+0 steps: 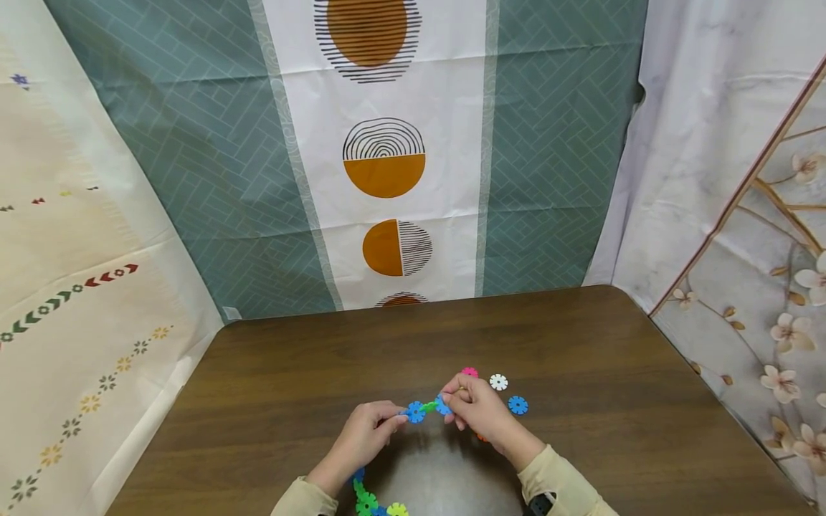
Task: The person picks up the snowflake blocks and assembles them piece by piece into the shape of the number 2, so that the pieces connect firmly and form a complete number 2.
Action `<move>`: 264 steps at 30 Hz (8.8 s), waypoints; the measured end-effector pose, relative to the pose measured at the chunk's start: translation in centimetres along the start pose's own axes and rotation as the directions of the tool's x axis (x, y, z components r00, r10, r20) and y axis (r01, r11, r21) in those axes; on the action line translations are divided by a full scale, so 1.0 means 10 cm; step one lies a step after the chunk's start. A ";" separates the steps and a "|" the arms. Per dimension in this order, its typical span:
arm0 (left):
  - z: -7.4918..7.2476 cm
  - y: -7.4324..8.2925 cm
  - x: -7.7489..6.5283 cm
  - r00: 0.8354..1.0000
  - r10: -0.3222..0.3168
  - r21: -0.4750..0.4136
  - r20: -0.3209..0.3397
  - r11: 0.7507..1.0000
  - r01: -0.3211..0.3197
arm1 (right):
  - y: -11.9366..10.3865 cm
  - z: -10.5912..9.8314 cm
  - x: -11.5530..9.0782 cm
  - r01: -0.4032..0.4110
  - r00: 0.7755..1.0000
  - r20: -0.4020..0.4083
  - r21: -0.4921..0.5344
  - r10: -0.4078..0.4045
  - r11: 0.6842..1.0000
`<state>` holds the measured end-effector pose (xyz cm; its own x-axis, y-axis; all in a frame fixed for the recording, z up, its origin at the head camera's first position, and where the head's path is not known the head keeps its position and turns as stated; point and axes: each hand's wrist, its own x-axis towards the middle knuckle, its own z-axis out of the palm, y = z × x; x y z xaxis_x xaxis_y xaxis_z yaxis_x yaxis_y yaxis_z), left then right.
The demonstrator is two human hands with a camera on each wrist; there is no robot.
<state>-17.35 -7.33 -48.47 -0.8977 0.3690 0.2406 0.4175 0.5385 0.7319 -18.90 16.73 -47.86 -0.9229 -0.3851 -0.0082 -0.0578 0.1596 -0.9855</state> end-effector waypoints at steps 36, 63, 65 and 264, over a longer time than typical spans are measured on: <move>0.07 0.20 0.13 0.982 0.058 0.151 0.181 0.985 -0.086 | -0.04 0.07 -0.07 0.019 0.996 -0.092 -0.046 -0.023 0.999; 0.08 0.20 0.12 0.942 0.183 0.184 0.283 0.953 -0.240 | -0.12 0.01 -0.07 -0.009 0.999 0.052 0.041 0.007 0.999; 0.08 0.19 0.11 0.939 0.197 0.206 0.280 0.944 -0.259 | -0.12 0.01 -0.06 -0.019 0.998 0.056 0.046 0.016 0.999; 0.41 0.27 -0.05 0.977 -0.193 -0.260 -0.091 0.952 0.163 | 0.05 0.27 -0.11 -0.131 0.990 -0.060 -0.019 0.129 0.991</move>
<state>-15.21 -2.92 -49.23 -0.9703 0.1878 0.1523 0.2143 0.3758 0.9016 -16.88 14.79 -48.77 -0.9439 -0.3056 -0.1254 0.0562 0.2256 -0.9726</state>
